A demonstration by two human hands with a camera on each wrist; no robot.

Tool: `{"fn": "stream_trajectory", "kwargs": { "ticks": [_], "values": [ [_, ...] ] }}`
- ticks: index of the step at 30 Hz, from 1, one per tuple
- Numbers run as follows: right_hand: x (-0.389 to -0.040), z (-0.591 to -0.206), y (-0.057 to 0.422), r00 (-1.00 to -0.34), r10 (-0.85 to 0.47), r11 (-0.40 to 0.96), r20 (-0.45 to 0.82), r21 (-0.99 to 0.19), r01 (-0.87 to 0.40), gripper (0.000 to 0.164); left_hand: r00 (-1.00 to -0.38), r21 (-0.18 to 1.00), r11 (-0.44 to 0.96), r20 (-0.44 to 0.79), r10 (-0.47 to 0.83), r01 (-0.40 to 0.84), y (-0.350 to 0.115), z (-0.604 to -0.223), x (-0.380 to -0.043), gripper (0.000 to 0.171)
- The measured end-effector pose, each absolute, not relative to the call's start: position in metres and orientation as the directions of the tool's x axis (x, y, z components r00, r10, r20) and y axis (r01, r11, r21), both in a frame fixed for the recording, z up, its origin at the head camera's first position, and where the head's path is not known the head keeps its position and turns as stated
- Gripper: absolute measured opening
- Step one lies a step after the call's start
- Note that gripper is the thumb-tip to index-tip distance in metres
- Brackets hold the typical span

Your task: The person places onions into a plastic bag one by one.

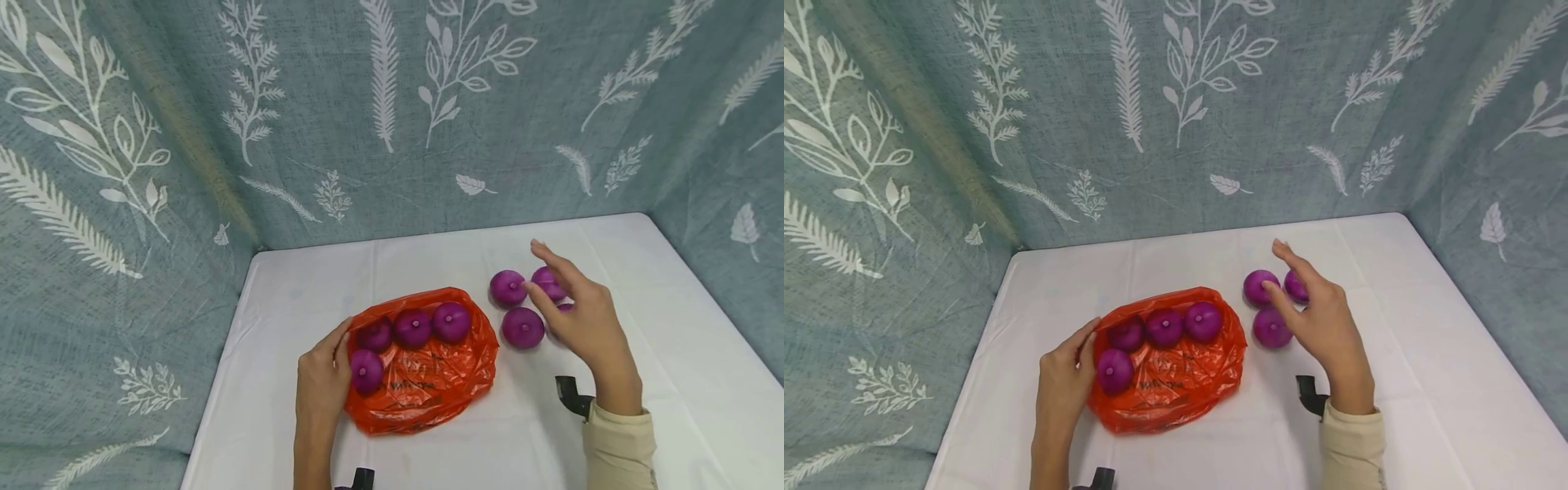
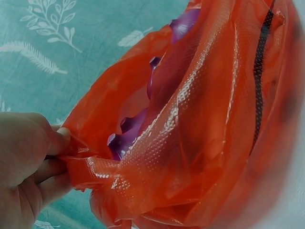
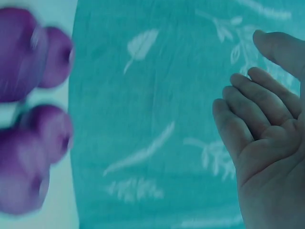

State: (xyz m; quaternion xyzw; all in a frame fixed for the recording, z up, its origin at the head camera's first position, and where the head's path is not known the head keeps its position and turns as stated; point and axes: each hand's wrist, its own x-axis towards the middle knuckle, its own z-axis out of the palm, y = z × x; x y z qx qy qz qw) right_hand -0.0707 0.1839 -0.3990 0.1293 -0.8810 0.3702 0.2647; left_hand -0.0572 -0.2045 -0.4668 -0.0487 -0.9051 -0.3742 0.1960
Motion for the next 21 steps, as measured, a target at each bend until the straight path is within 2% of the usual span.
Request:
{"fn": "stream_trajectory", "kwargs": {
  "ticks": [7, 13, 21],
  "values": [
    [-0.056, -0.407, 0.218, -0.822, 0.070, 0.660, 0.566, -0.644, -0.387, 0.075, -0.931, 0.677, 0.705, 0.359, -0.067, 0.210, -0.204, -0.465, -0.057, 0.034],
    [-0.043, -0.416, 0.240, -0.853, 0.139, 0.682, 0.503, -0.673, -0.285, 0.077, -0.929, 0.668, 0.714, 0.364, -0.069, 0.209, -0.203, -0.465, -0.056, 0.034],
    [-0.035, -0.425, 0.261, -0.905, 0.153, 0.672, 0.398, -0.713, -0.200, 0.077, -0.929, 0.662, 0.717, 0.367, -0.053, 0.220, -0.202, -0.466, -0.059, 0.033]
  ]
}}
